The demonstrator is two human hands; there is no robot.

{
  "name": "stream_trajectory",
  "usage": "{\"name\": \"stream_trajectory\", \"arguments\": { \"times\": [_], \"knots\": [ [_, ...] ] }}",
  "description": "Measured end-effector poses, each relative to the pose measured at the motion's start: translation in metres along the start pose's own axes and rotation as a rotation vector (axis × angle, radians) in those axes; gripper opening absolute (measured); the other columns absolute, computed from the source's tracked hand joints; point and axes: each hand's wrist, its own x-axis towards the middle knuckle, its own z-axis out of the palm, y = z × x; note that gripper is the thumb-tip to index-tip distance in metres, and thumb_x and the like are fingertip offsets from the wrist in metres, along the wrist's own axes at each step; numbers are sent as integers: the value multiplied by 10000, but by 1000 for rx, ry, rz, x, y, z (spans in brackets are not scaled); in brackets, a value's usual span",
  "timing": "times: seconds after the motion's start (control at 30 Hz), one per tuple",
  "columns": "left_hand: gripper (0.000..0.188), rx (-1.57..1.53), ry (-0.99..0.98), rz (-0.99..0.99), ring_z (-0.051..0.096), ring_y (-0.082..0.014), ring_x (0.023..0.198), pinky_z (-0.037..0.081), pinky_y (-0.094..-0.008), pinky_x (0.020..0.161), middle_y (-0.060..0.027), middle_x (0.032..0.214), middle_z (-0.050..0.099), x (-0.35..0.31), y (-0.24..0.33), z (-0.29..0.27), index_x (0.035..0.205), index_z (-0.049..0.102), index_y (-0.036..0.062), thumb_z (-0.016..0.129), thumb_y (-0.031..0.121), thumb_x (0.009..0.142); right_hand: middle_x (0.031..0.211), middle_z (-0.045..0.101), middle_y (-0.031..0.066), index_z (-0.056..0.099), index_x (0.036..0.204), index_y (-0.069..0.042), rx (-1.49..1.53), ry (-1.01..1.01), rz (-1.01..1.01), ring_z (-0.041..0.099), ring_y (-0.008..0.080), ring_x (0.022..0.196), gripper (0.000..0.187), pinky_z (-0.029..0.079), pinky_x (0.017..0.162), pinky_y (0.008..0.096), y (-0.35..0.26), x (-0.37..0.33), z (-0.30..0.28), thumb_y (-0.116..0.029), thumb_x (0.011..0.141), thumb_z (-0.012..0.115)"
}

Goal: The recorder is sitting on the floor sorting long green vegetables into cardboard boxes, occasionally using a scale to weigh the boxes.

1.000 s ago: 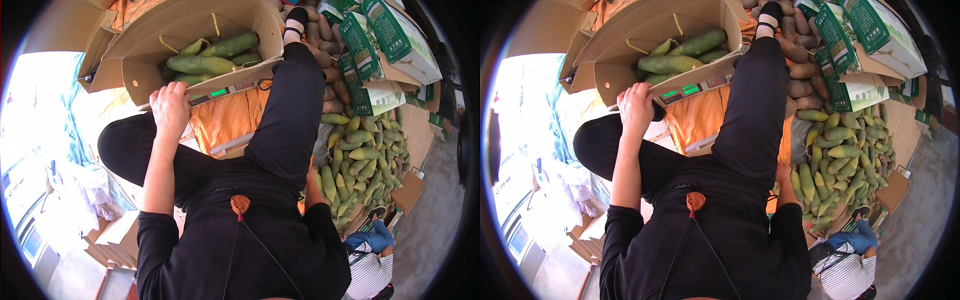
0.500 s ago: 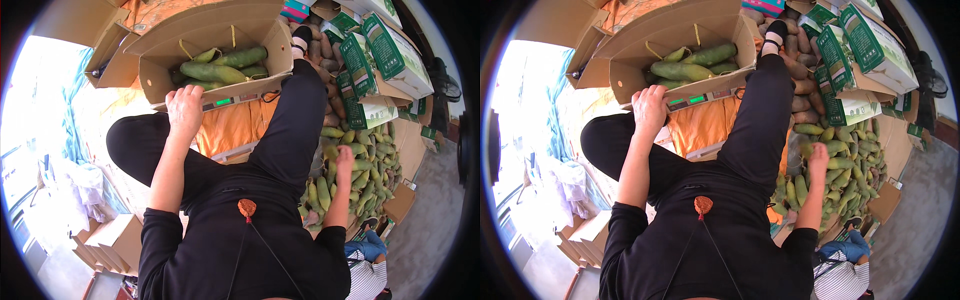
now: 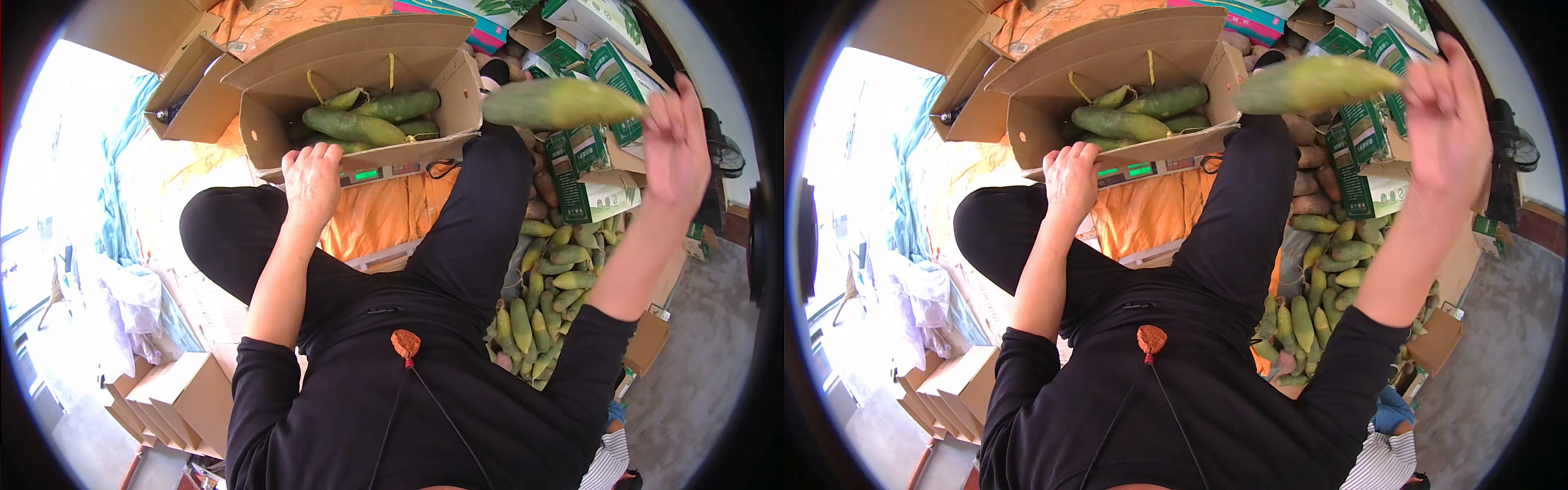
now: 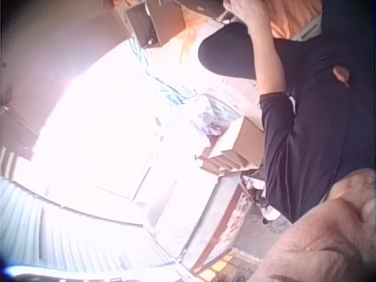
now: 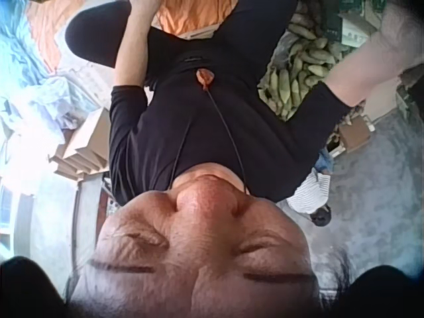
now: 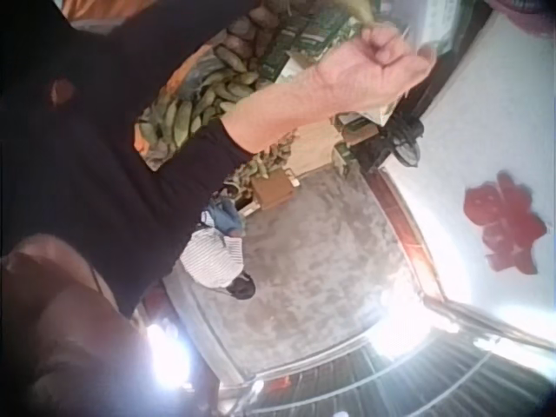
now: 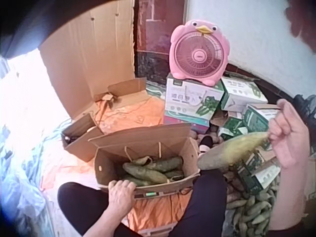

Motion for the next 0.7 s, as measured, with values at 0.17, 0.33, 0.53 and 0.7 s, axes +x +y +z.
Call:
{"name": "stream_trajectory", "arguments": {
  "times": [0.17,0.33,0.53,0.7],
  "knots": [
    [128,-17,6,21,581,-240,872,381,-414,843,-45,844,601,3,2,4,899,609,101,639,104,774,645,403,-30,546,1091,40,-163,70,-37,387,90,654,236,330,629,243,62,42,37,-150,968,479],
    [117,1,10,6,582,-240,873,382,-413,845,-45,843,602,1,-1,3,894,608,104,635,109,781,663,466,-20,577,1068,2,-521,-63,78,438,77,633,225,377,610,234,134,31,85,-179,971,486],
    [144,-2,-20,4,584,-237,889,386,-416,851,-42,861,610,2,-2,3,929,616,105,630,112,787,943,656,59,604,1103,-13,-694,-201,126,592,104,903,259,455,801,243,165,14,65,-203,934,556],
    [213,-22,-31,-7,582,-245,921,385,-417,881,-54,905,618,1,0,-3,1004,620,103,631,121,791,1036,662,57,605,1154,-53,-775,80,239,606,123,972,293,452,794,241,144,-3,-9,-229,924,563]
  ]
}}
